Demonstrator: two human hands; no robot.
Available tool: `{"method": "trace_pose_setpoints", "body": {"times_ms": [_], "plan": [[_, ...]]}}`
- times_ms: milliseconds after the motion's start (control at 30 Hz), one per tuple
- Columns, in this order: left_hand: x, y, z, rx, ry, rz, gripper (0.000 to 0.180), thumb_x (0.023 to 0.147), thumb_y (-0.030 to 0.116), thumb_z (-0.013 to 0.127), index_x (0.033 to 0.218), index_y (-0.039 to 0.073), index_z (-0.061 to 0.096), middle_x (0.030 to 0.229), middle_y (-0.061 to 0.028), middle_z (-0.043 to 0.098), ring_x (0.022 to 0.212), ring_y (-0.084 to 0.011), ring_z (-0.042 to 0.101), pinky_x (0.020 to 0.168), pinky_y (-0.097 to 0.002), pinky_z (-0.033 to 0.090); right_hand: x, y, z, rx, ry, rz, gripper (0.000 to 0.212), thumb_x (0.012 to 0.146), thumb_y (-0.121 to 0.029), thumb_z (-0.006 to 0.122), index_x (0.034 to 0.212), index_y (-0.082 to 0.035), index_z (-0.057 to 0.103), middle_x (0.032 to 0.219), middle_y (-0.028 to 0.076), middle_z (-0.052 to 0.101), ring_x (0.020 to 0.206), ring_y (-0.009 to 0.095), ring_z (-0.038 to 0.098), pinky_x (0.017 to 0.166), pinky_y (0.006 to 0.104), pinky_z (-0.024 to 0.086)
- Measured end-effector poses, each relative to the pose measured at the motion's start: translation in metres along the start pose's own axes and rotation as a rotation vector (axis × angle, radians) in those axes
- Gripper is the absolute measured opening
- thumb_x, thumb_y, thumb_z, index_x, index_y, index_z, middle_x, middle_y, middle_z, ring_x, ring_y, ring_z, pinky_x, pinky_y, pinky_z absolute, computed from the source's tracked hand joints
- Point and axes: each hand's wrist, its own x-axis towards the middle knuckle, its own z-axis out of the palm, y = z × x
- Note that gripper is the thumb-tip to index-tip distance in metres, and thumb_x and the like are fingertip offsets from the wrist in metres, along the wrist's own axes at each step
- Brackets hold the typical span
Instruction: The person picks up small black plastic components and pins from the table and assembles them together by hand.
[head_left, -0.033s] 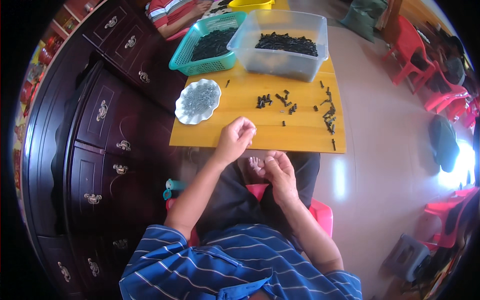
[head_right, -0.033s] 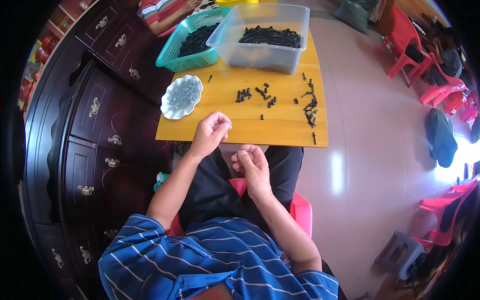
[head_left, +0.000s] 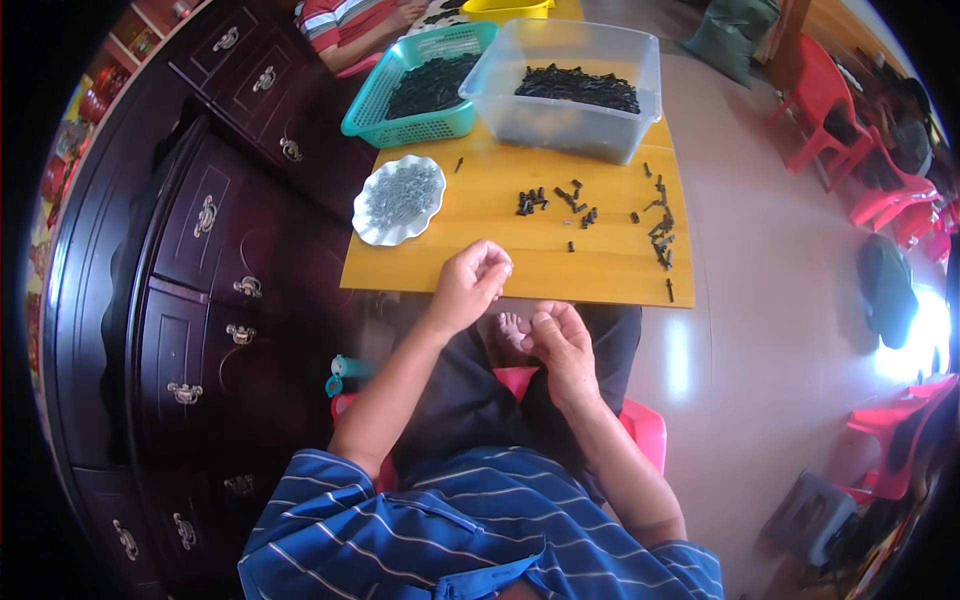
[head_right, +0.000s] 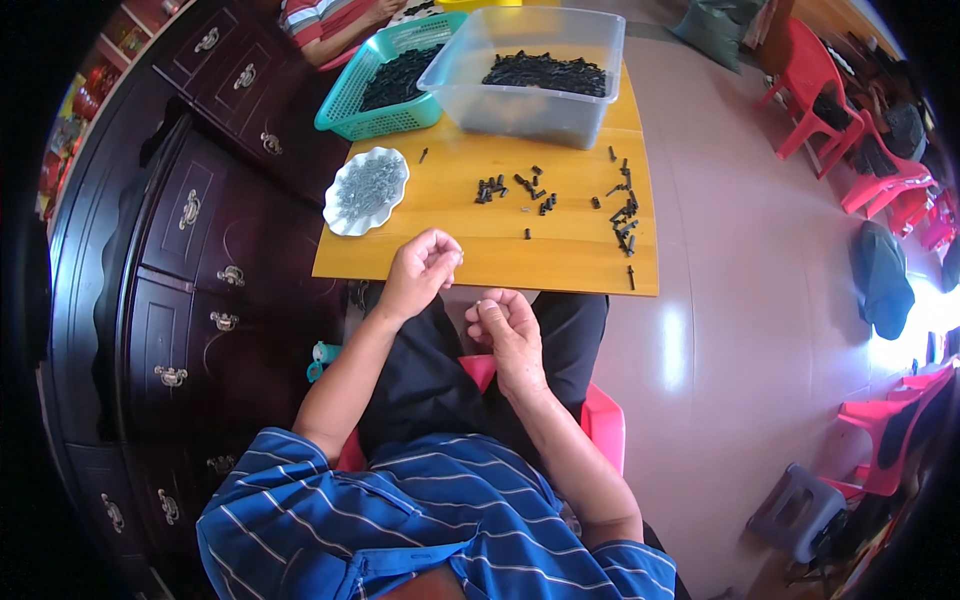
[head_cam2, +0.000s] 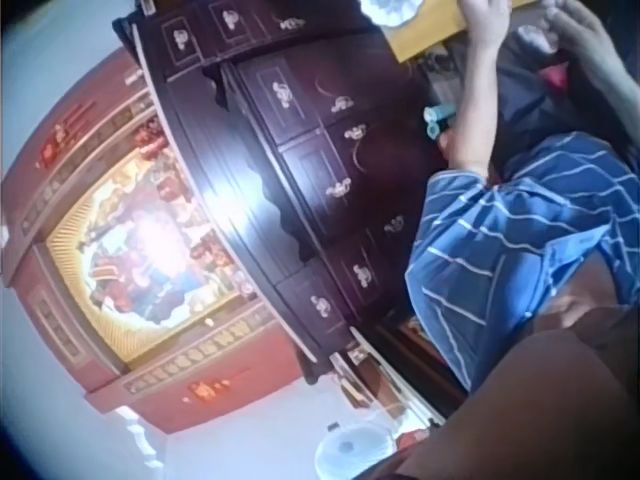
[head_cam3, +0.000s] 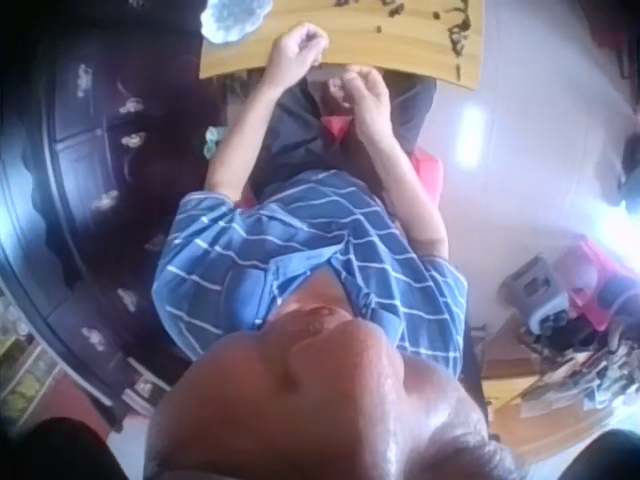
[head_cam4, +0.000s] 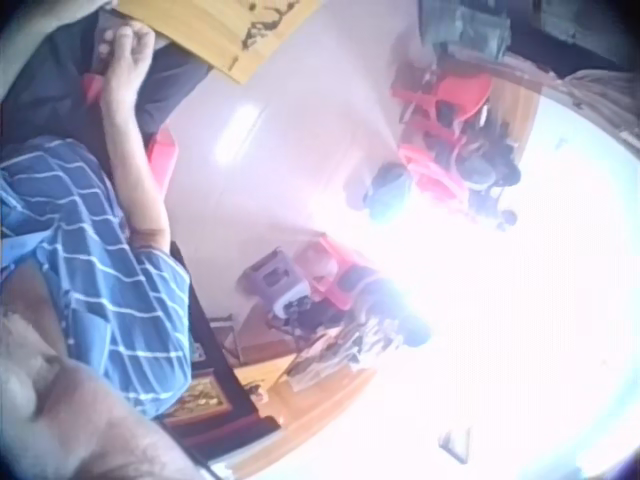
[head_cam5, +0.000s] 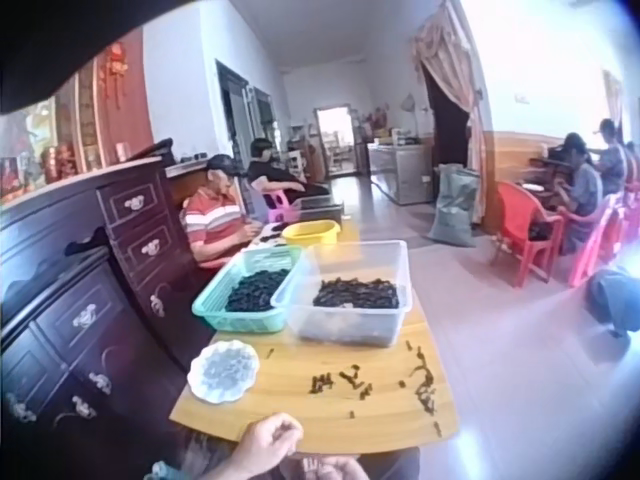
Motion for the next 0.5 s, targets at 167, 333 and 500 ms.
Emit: {"method": "trace_pose_setpoints", "body": {"times_ms": [167,333,500], "plan": [[-0.035,0.002,-0.012,-0.057,0.005,-0.11,0.005,0.098,0.008,0.066,0.101,0.004,0.065,0.086,0.0046,0.063,0.067,-0.0021,0.057,0.06,-0.0191,0.05,-0.001,0.001,0.0,-0.08,-0.034,0.036,0.015,0.105,-0.015,0.059,0.118,-0.008,0.063,0.095,0.0,0.069,0.075,0.005,0.06,0.073,0.0195,0.051],[-0.048,0.011,-0.016,-0.178,-0.009,-0.084,0.006,0.098,0.002,0.064,0.103,0.002,0.066,0.085,0.0024,0.064,0.066,-0.0023,0.057,0.058,-0.0208,0.049,-0.002,0.002,0.004,-0.187,-0.042,0.02,0.022,0.106,-0.014,0.056,0.124,-0.005,0.065,0.099,-0.001,0.069,0.078,0.005,0.059,0.075,0.0197,0.049],[-0.053,0.016,-0.011,-0.196,-0.07,-0.034,0.007,0.097,0.001,0.064,0.104,0.001,0.066,0.086,0.0015,0.065,0.068,-0.0033,0.059,0.059,-0.0217,0.05,-0.005,0.001,0.009,-0.244,-0.077,-0.037,0.023,0.106,-0.013,0.058,0.126,-0.004,0.062,0.094,-0.002,0.066,0.079,0.005,0.058,0.077,0.0211,0.049]]}}
